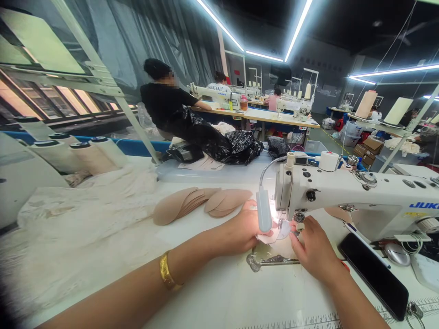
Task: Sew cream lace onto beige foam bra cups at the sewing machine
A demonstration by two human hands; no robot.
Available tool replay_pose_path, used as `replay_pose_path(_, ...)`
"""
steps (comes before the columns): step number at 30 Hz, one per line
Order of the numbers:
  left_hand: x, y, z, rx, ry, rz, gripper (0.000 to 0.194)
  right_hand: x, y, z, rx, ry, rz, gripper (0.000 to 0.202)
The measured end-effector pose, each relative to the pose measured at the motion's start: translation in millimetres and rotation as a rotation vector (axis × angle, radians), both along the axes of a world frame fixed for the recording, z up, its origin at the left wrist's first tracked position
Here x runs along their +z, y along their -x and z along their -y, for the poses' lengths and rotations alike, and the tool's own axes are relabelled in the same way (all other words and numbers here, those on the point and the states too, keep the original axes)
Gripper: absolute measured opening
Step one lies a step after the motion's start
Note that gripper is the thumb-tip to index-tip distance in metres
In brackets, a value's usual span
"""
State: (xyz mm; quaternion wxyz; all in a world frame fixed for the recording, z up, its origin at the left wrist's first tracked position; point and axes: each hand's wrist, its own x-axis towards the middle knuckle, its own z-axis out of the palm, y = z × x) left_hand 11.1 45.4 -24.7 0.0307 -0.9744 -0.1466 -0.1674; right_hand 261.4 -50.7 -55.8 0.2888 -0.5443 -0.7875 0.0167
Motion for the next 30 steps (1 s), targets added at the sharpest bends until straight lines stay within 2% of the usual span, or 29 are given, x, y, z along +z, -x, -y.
replay_pose_path(7,1.6,0.4,2.7,-0.030,0.067,-0.004,0.020,0.5,1.3,-0.5,-0.011,-0.009,-0.056,0.020)
replay_pose_path(20,1.7,0.3,6.6,0.000,0.065,0.021,0.026,-1.2,-0.6,1.6,0.006,-0.050,-0.035,0.019)
replay_pose_path(30,1.0,0.8,8.0,0.014,0.014,0.041,0.027,1.1,-1.7,4.2,0.024,-0.016,-0.071,0.021)
